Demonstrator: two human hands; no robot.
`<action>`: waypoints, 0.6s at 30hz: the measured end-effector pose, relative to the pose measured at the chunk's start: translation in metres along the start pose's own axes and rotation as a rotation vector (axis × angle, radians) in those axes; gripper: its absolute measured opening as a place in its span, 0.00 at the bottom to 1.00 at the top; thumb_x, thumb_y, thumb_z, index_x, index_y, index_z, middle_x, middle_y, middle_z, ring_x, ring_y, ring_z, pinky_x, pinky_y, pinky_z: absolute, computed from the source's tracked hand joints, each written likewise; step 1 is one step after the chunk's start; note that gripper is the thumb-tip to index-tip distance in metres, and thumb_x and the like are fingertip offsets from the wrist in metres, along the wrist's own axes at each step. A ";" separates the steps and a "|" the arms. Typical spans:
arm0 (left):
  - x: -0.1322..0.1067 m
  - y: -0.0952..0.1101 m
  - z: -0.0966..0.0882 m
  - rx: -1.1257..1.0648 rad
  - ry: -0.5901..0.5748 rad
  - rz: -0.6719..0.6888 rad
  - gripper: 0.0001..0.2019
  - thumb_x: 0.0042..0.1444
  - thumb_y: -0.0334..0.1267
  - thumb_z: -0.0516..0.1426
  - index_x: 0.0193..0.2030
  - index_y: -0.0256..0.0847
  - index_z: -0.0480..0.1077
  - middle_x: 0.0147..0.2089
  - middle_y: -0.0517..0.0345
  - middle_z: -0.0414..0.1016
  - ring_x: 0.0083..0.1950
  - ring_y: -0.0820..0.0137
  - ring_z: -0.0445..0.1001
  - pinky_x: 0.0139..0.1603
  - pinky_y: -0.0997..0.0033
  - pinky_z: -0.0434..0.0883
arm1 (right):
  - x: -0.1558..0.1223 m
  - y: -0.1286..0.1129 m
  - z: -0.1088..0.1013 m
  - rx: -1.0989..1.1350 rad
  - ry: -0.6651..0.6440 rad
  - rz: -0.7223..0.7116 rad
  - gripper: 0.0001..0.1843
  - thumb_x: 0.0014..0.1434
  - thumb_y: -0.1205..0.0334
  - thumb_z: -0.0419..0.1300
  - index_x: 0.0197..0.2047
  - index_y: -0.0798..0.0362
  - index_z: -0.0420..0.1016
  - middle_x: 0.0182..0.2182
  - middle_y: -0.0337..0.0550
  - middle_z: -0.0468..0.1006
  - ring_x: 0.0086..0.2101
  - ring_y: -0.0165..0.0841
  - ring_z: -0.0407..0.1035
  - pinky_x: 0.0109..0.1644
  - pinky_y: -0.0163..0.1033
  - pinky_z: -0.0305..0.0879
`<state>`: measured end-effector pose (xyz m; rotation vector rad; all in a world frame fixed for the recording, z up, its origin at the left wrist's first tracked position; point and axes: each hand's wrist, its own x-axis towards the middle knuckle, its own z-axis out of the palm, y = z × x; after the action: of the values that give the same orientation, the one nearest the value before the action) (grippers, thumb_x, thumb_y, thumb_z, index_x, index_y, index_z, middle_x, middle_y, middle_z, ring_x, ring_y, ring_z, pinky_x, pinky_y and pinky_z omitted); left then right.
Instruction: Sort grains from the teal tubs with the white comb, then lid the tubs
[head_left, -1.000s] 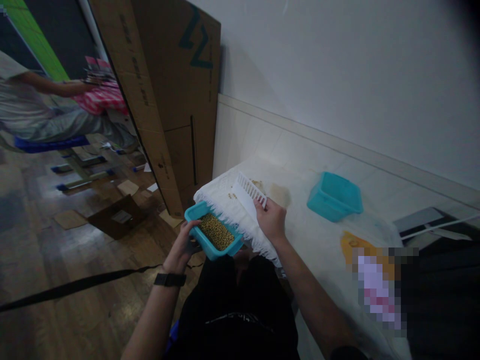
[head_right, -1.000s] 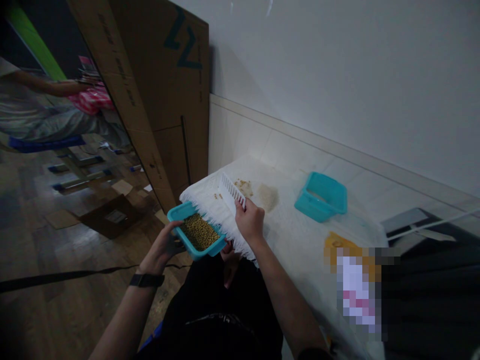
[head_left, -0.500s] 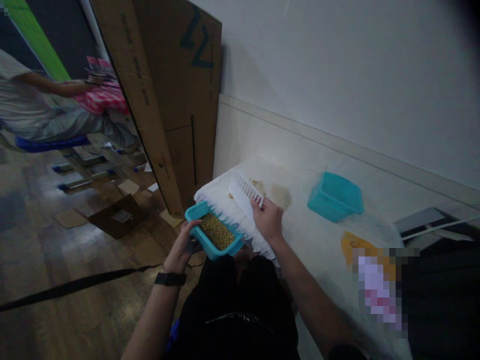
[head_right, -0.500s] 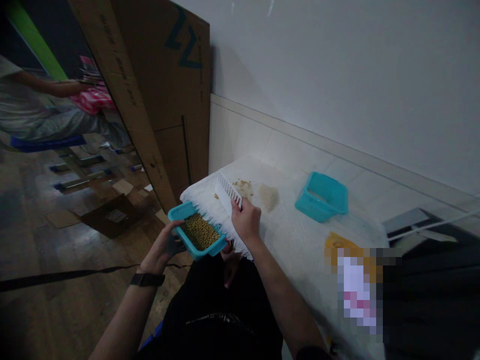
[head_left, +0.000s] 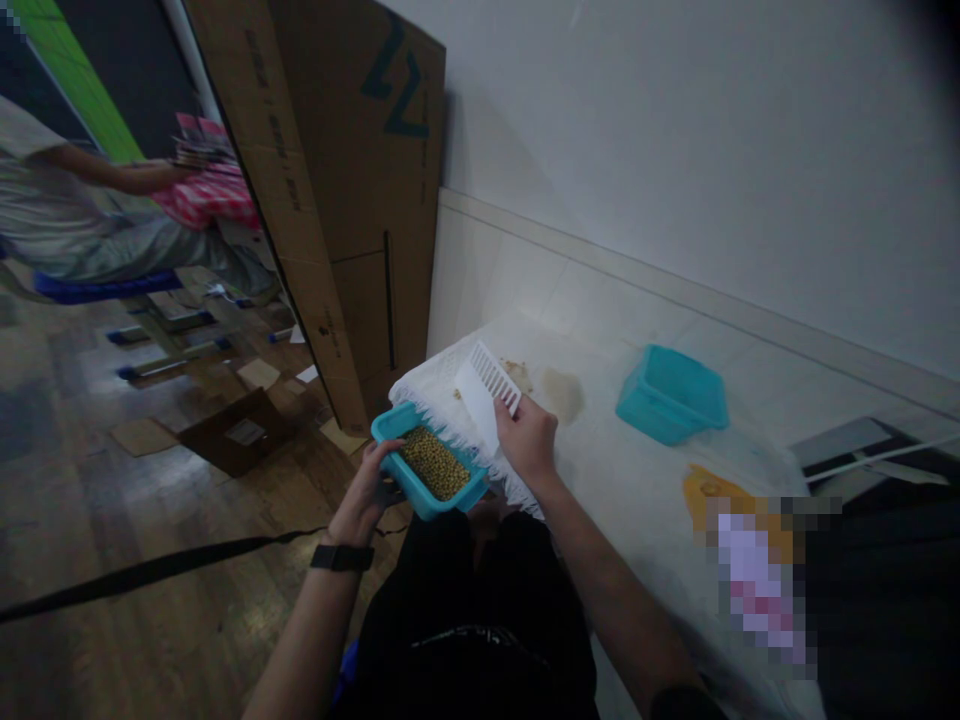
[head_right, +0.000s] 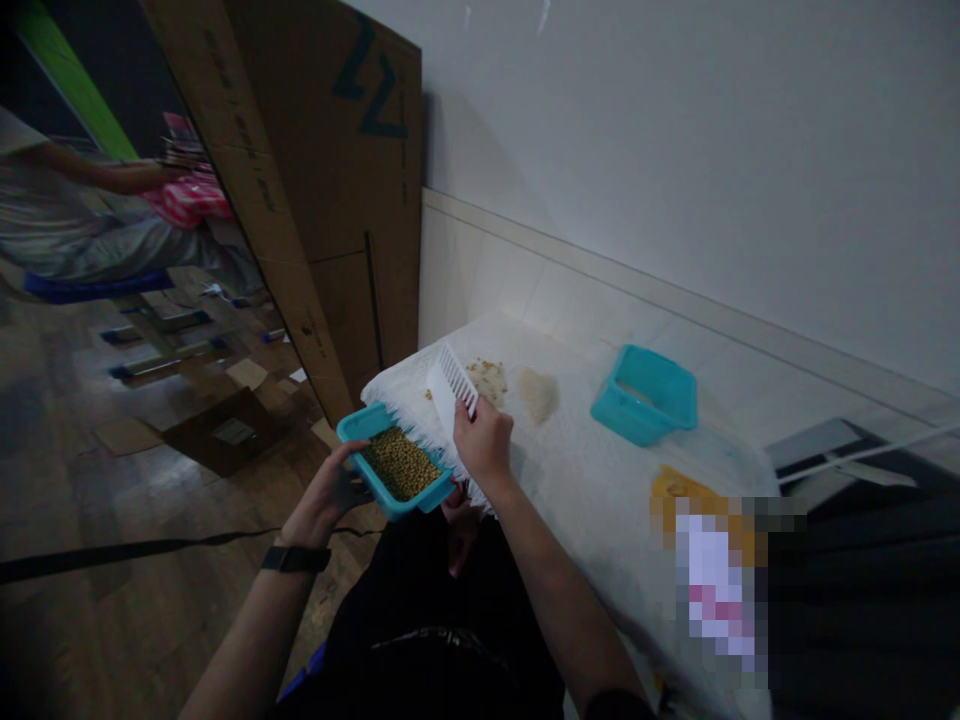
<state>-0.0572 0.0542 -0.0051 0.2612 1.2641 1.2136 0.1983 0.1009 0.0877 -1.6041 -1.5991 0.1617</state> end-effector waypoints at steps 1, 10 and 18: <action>-0.001 0.000 0.000 0.009 0.002 0.003 0.32 0.52 0.50 0.79 0.61 0.51 0.79 0.46 0.52 0.80 0.44 0.52 0.80 0.43 0.52 0.77 | 0.000 -0.001 0.000 0.003 -0.002 -0.004 0.15 0.72 0.58 0.68 0.32 0.49 0.84 0.31 0.53 0.90 0.32 0.45 0.83 0.38 0.42 0.68; -0.006 0.003 0.001 0.039 0.004 0.027 0.31 0.55 0.50 0.78 0.64 0.48 0.80 0.46 0.50 0.83 0.44 0.52 0.82 0.43 0.54 0.79 | -0.007 0.000 0.000 0.027 -0.015 -0.028 0.14 0.73 0.58 0.68 0.34 0.50 0.87 0.31 0.52 0.91 0.32 0.44 0.84 0.37 0.40 0.67; -0.005 0.002 0.001 0.042 0.006 0.043 0.26 0.58 0.50 0.76 0.61 0.49 0.81 0.45 0.51 0.81 0.43 0.54 0.80 0.42 0.55 0.79 | -0.009 0.001 -0.003 0.018 -0.063 -0.057 0.11 0.73 0.60 0.69 0.38 0.50 0.91 0.30 0.49 0.90 0.30 0.42 0.83 0.37 0.39 0.67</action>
<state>-0.0570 0.0518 -0.0003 0.3176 1.2961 1.2263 0.1997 0.0914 0.0846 -1.5522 -1.6851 0.1977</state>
